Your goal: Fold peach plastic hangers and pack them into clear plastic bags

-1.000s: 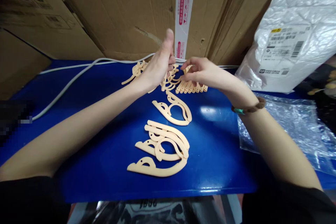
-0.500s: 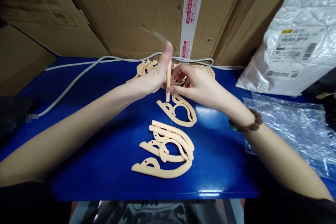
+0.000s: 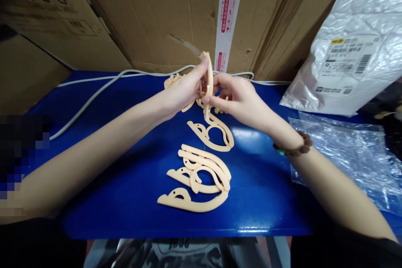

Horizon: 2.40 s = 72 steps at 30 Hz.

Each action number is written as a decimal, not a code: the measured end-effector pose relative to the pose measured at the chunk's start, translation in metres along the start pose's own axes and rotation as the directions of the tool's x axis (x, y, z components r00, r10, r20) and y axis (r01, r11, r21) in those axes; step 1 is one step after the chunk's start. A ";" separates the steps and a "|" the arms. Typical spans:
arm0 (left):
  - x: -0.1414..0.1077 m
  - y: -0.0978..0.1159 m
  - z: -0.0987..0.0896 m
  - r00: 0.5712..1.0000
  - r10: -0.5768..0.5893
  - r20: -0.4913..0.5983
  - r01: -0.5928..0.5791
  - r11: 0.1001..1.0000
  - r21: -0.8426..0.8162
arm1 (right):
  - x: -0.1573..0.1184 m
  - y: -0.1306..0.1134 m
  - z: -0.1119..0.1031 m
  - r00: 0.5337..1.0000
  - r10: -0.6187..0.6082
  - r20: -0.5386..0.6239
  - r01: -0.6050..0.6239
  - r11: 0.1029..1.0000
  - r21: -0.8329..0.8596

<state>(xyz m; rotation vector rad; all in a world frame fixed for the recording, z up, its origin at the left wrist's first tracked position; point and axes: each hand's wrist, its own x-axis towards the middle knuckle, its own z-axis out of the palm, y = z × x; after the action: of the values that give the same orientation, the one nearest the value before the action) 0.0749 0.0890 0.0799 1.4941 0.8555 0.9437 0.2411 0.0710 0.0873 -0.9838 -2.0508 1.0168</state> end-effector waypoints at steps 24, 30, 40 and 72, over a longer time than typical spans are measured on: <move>-0.017 0.012 -0.027 0.923 0.372 -0.096 -0.203 0.686 0.699 | 0.007 -0.004 -0.031 0.961 0.230 -0.152 -0.233 0.972 -0.007; 0.018 -0.024 -0.026 0.944 0.328 -0.046 -0.199 0.672 0.713 | 0.007 -0.011 -0.033 0.933 0.307 -0.190 -0.255 0.933 0.253; 0.044 -0.060 -0.037 0.912 0.344 -0.222 -0.106 0.722 0.684 | 0.014 -0.006 -0.041 0.844 0.230 -0.484 -0.025 0.919 0.394; -0.006 0.022 -0.008 0.998 -0.019 0.062 0.025 0.995 -0.093 | 0.014 0.008 -0.030 0.753 0.264 -0.602 0.065 0.881 0.468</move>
<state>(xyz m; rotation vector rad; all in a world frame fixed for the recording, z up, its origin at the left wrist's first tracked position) 0.0656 0.0836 0.1018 1.4238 0.7716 0.9053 0.2607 0.0966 0.0988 -1.0092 -1.1079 0.9705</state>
